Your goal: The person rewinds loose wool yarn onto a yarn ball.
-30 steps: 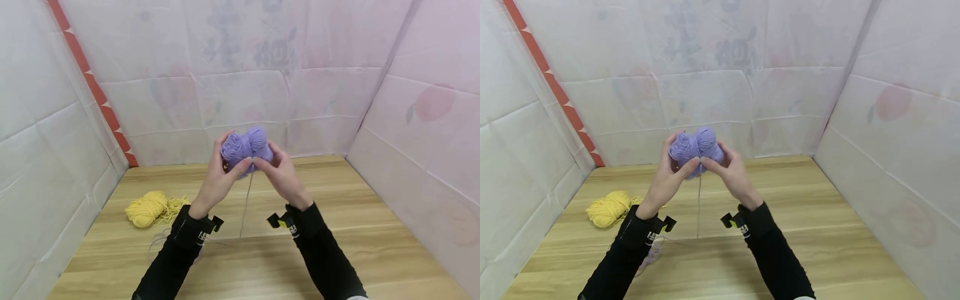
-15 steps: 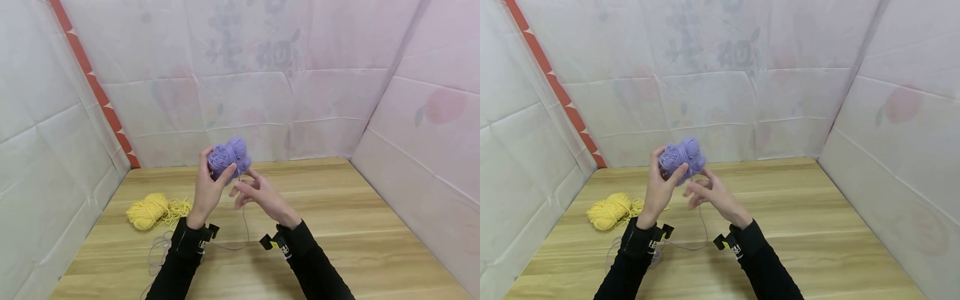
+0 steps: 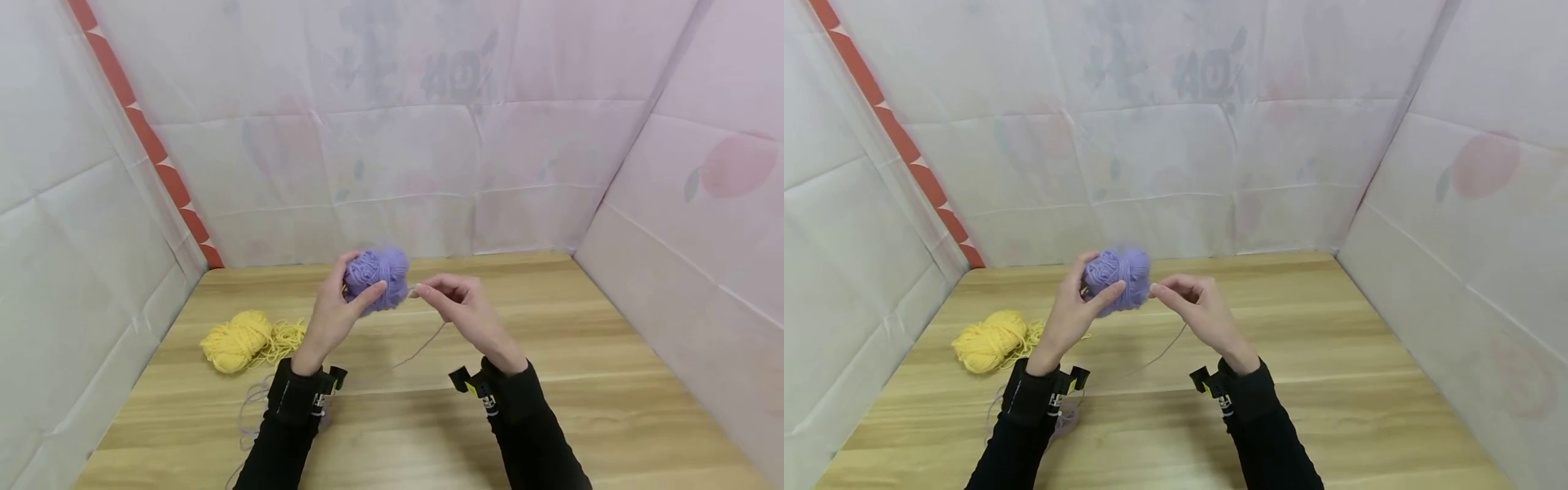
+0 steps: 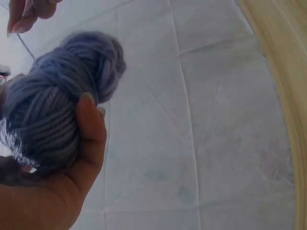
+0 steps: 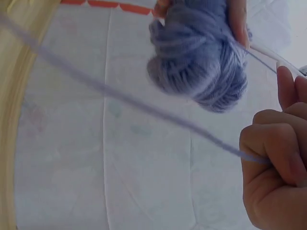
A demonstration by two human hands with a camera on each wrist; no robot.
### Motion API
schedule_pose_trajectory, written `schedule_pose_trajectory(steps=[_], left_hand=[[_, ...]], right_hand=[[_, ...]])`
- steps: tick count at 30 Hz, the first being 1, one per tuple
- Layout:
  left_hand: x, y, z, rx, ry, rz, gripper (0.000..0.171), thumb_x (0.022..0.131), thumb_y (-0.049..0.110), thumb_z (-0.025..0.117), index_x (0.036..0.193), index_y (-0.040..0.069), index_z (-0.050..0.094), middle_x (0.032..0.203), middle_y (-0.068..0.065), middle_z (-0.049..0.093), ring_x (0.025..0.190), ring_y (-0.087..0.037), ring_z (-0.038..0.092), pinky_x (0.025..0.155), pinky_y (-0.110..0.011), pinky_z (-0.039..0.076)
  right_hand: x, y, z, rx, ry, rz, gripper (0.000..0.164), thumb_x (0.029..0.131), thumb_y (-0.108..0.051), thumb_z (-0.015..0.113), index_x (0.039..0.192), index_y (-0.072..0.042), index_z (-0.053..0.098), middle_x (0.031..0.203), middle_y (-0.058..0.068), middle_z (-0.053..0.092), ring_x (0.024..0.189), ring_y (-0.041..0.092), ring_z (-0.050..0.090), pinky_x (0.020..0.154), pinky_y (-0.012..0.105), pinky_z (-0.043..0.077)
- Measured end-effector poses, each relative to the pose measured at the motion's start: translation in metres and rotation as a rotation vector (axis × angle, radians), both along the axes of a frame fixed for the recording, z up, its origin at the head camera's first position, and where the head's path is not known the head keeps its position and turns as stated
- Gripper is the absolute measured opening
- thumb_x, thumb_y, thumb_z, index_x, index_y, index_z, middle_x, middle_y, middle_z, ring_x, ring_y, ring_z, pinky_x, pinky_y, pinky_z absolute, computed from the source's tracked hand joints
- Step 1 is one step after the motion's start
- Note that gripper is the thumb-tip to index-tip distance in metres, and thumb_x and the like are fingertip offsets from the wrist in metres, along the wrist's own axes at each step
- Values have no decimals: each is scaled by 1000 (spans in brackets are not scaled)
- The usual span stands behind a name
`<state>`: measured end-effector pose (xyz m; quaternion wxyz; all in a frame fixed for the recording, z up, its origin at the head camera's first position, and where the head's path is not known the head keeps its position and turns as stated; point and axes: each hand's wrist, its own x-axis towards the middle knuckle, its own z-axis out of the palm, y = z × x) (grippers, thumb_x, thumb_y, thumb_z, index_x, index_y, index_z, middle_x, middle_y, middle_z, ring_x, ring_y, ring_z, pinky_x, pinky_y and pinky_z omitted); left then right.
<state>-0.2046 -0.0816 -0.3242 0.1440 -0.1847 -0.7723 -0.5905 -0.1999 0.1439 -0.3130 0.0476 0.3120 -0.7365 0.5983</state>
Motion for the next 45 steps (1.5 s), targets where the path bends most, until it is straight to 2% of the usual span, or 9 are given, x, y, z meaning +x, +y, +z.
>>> schedule_pose_trajectory(steps=[5, 12, 19, 26, 30, 35, 39, 42, 45], left_hand=[[3, -3, 2, -146, 30, -81, 58, 86, 21, 74, 137, 17, 47, 123, -17, 60, 105, -31, 62, 77, -37, 58], [6, -10, 1, -252, 90, -260, 57, 83, 13, 75, 134, 15, 50, 123, -12, 61, 105, -25, 62, 82, -31, 57], [9, -13, 3, -227, 23, -497, 61, 80, 9, 77, 133, 16, 48, 128, -8, 57, 111, -23, 59, 90, -33, 55], [13, -12, 4, -138, -12, -639, 60, 80, 2, 76, 130, 13, 46, 125, -12, 53, 111, -23, 57, 89, -37, 57], [17, -14, 7, -24, -68, -645, 60, 80, 2, 75, 130, 11, 43, 122, -17, 52, 107, -23, 58, 84, -41, 58], [22, -18, 11, 154, -110, -575, 60, 84, 13, 73, 131, 15, 36, 120, -15, 53, 105, -22, 61, 85, -41, 56], [24, -18, 12, 265, -89, -490, 55, 89, 17, 70, 130, 20, 33, 121, -10, 53, 107, -20, 62, 88, -38, 55], [24, -17, 14, 339, -41, -407, 51, 90, 14, 68, 126, 21, 33, 120, -7, 56, 107, -18, 62, 88, -34, 54], [23, -16, 16, 403, -4, -325, 48, 90, 7, 66, 122, 21, 34, 118, -5, 59, 107, -17, 63, 88, -31, 54]], right_hand=[[1, 3, 5, 14, 84, -13, 14, 94, -9, 61, 96, 1, 71, 65, -13, 51, 53, 7, 31, 50, 26, 28], [2, 6, 4, -77, 31, -20, 10, 90, -8, 66, 92, 0, 72, 76, -7, 70, 61, 3, 52, 59, 19, 45], [1, 1, 1, -137, 26, 8, 10, 88, -4, 68, 92, 4, 71, 82, -5, 72, 68, 6, 63, 60, 22, 54], [-3, -3, -4, -158, -14, -9, 7, 89, -8, 68, 86, -11, 73, 80, -2, 70, 67, 4, 59, 59, 19, 50], [-5, -6, -9, -198, -78, -17, 17, 90, -5, 64, 87, -19, 74, 80, -7, 70, 69, 4, 61, 60, 20, 53], [-5, -14, -12, -244, -156, 6, 28, 93, -3, 58, 89, -26, 74, 79, -11, 69, 70, 2, 63, 62, 21, 56], [-6, -20, -15, -256, -155, 59, 28, 94, -2, 54, 84, -22, 70, 63, -11, 52, 55, 2, 45, 49, 16, 40], [-7, -23, -17, -237, -119, 83, 21, 95, -5, 55, 83, -15, 68, 57, -5, 31, 50, 11, 25, 47, 25, 20], [-7, -24, -18, -188, -97, 71, 15, 96, -11, 57, 91, -9, 71, 57, -4, 27, 50, 14, 21, 48, 28, 18]])
